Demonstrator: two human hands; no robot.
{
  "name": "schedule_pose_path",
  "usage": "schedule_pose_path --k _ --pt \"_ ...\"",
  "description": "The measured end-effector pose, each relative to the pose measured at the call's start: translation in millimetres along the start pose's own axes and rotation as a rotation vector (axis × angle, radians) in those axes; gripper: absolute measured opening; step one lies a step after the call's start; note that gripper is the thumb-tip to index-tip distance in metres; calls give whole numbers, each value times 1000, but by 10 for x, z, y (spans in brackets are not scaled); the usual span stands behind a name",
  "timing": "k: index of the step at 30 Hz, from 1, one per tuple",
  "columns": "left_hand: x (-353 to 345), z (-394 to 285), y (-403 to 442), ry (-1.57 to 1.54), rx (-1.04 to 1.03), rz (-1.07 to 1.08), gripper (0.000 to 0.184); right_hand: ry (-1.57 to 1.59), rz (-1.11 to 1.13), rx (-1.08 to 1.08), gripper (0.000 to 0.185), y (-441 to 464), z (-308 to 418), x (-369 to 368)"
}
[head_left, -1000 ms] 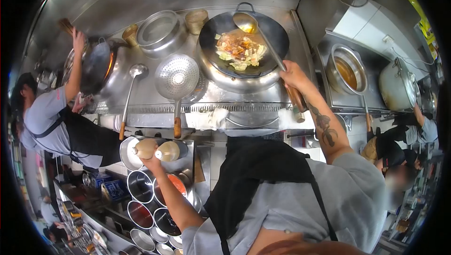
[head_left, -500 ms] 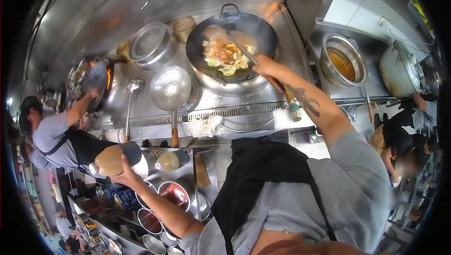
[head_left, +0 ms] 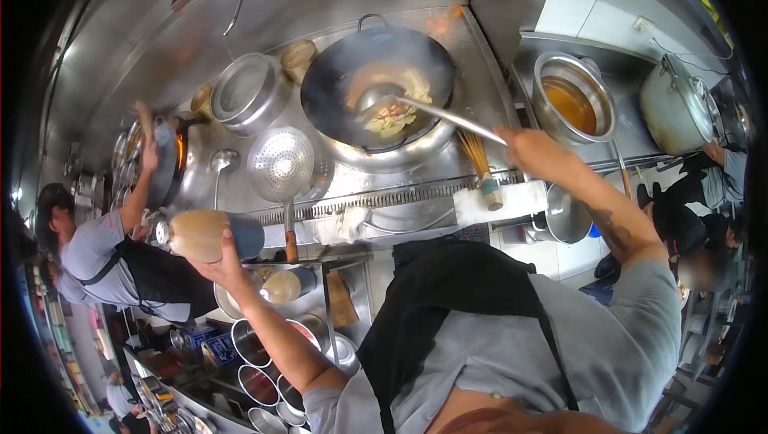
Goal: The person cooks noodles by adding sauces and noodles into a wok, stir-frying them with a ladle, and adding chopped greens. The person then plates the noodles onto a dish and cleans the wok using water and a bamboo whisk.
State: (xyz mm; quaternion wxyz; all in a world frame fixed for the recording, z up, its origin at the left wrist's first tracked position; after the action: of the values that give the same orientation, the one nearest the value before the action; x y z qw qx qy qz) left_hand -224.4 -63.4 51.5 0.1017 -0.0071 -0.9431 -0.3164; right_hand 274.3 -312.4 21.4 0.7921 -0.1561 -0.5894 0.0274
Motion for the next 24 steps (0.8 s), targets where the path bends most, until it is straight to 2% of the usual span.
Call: schedule_pose_path --k 4,8,10,12,13,14,16,17,20,22,24 --pt "-392 -10 190 -22 -25 56 73 227 24 131 55 -151 -36 -238" --pt "-900 -3 403 15 -52 148 81 126 36 -110 44 314 -244 -591" --pt "-1211 -92 476 41 -36 244 81 188 -106 -73 37 437 -233 -674" --pt "-1510 -187 544 227 -38 325 79 333 -279 -37 36 480 -194 -816" --pt "-1638 -170 587 333 -110 367 76 406 -582 238 31 561 -102 -849" --pt "-1779 -84 608 439 -181 411 74 673 -416 180 29 640 -209 -1011" --pt "-2041 41 655 649 -256 517 70 1185 -55 46 26 566 135 -826" --pt "-2164 84 685 752 -260 579 69 1367 -28 94 19 565 248 -776" --pt "-2464 195 714 1136 -247 674 68 1566 145 25 12 627 297 -688" --pt "-2596 212 718 1381 -283 726 71 1629 182 35 9 600 345 -621" --pt "-2686 254 727 1458 -302 750 65 1649 199 44 8 596 357 -613"
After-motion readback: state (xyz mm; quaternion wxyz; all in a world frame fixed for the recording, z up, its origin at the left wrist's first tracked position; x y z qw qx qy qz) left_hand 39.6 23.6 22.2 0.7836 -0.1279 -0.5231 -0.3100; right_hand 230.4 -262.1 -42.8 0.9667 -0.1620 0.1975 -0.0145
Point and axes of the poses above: each hand's wrist, its own y-axis towards the middle knuckle, its own x-axis out of the back of the hand, z = x × y, the point moved 4 cm from there along y, towards the middle knuckle, and after that the axes turned 10 degrees about z, right-handed, at the moved point
